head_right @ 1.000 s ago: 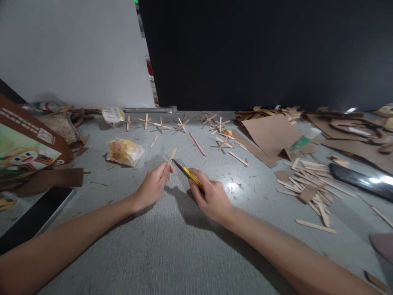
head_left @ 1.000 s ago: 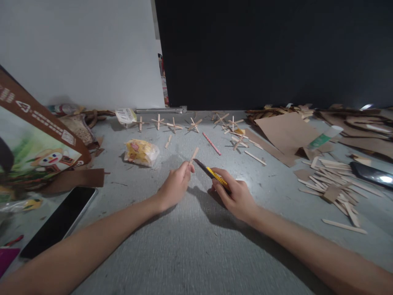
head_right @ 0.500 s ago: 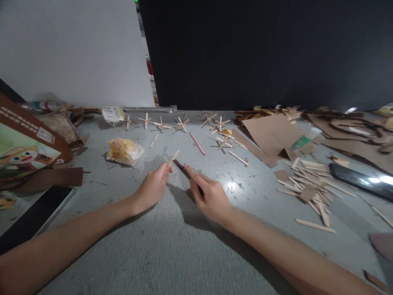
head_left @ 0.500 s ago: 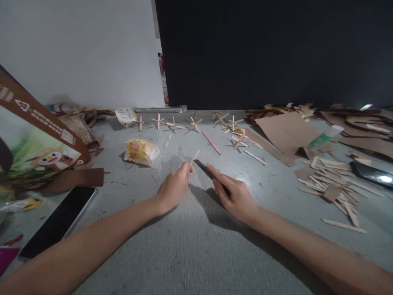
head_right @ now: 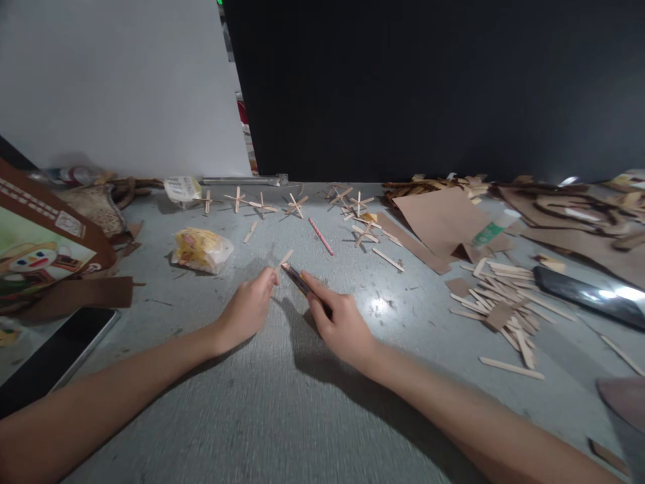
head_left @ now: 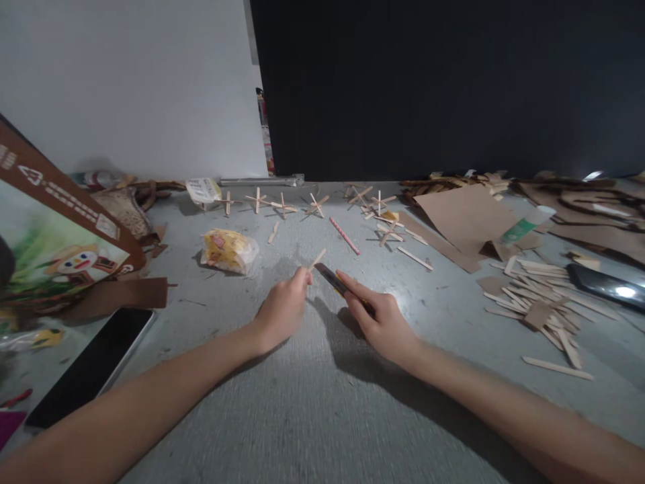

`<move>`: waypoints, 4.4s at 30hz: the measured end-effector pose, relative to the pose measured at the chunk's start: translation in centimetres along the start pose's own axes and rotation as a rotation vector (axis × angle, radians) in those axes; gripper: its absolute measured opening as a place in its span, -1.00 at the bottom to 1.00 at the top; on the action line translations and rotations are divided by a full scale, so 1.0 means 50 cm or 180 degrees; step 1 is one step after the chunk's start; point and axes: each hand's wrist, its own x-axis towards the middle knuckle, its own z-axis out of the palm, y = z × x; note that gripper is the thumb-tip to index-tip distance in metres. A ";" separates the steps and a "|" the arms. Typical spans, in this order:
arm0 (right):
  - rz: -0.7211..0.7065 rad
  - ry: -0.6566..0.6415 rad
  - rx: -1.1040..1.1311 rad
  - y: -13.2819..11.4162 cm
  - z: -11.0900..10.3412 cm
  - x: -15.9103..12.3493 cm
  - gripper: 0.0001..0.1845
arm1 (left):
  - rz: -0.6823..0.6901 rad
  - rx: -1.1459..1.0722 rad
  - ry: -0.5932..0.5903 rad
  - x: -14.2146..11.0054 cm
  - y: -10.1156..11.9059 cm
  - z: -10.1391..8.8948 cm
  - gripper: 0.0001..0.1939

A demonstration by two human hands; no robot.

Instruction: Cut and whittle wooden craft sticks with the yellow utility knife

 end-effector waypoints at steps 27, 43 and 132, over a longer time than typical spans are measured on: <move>0.0879 -0.0238 0.1590 -0.012 0.012 0.008 -0.24 | -0.0221 -0.0122 0.0052 0.001 0.019 -0.004 -0.74; 0.1082 -0.0193 0.1948 -0.026 0.053 -0.005 -0.19 | -0.0268 -0.0470 0.0184 0.009 0.015 0.004 -0.72; 0.0837 -0.0148 0.1772 -0.021 0.042 -0.001 -0.17 | -0.0204 -0.2436 -0.0296 0.028 0.002 0.010 -0.53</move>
